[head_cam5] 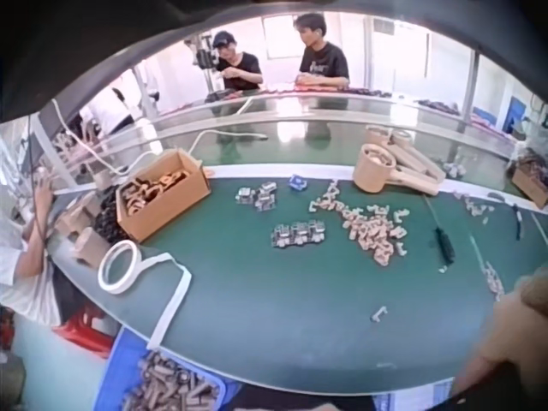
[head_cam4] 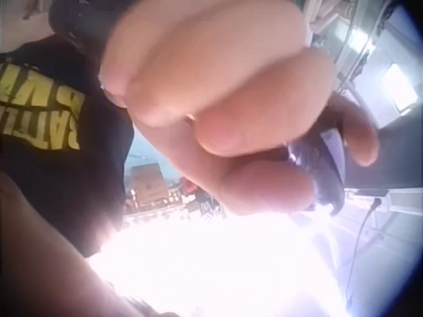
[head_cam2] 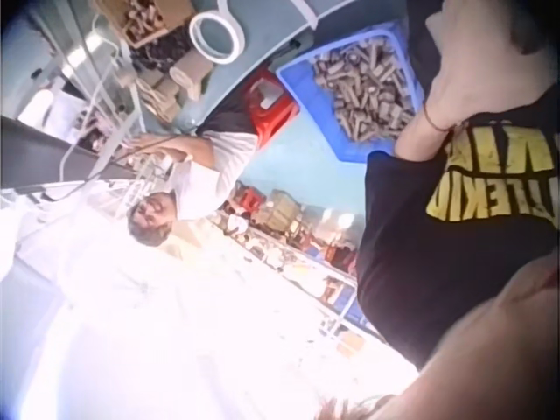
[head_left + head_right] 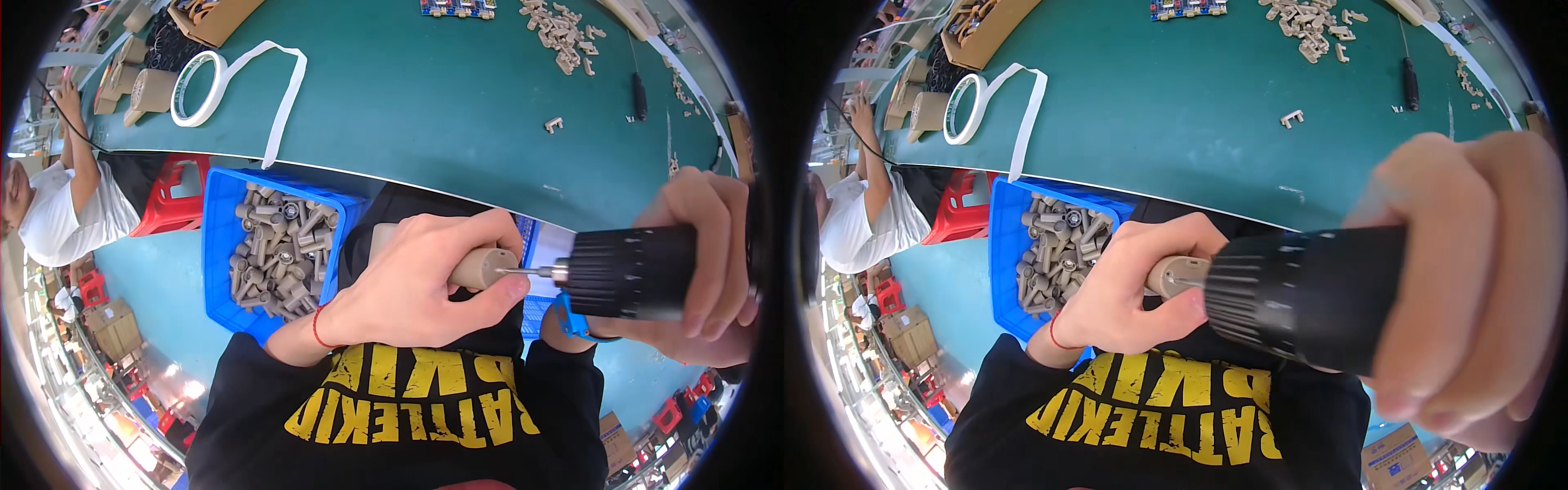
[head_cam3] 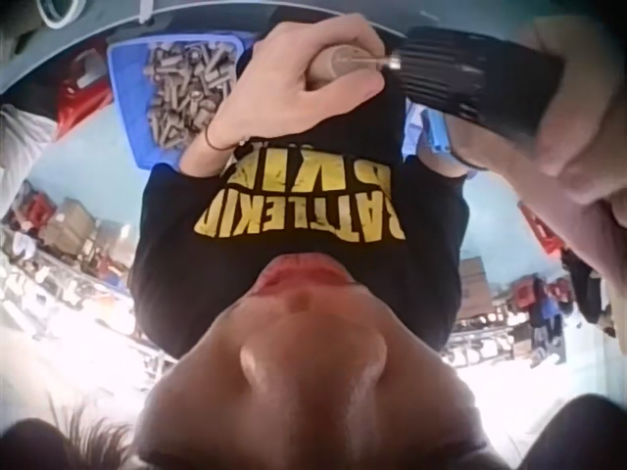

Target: Assembling the internal components and outer casing of portable handheld fans on an electronics production line.

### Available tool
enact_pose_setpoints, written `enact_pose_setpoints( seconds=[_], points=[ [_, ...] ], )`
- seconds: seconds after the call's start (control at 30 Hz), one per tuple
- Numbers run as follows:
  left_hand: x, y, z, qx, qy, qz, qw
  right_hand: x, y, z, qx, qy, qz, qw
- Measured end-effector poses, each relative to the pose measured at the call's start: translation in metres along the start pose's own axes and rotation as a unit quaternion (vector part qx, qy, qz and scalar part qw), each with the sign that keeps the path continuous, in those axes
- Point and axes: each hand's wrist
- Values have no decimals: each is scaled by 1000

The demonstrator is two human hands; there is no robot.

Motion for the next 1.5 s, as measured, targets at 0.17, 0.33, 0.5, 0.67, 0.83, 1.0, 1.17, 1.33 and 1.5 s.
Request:
enact_pose_setpoints(
  seconds=[0.17,0.33,0.5,0.67,0.83,1.0,1.17,1.33,1.5],
  points=[
    [6,0,-2,1,-67,-2,998,-22,9,-37,-73,-11,120,990],
    [9,1,-8,-20,-96,-27,995,18,5,0,94,86,9,992],
    [8,-1,-4,-17,-109,-24,994,34,6,-4,106,59,-50,991],
    [7,10,5,-50,-14,-14,999,37,14,1,131,29,-86,987],
    [6,15,8,-84,4,-35,996,43,16,13,115,13,-80,990],
    [-10,14,13,-143,29,-28,989,43,20,8,91,-10,-64,994],
    [-23,10,9,-178,58,0,982,4,17,15,87,-42,-157,983],
    [-14,21,-42,-164,281,-44,945,-92,20,-14,347,377,-201,835],
    [50,22,-92,-83,-240,37,967,-239,36,-61,397,771,115,485]
  ],
)
Point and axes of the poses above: each hand's wrist, its own y-axis away from the middle knuckle, its own z-axis out of the palm, x = y × z, and after that the axes turned 12 degrees about -y, right-handed
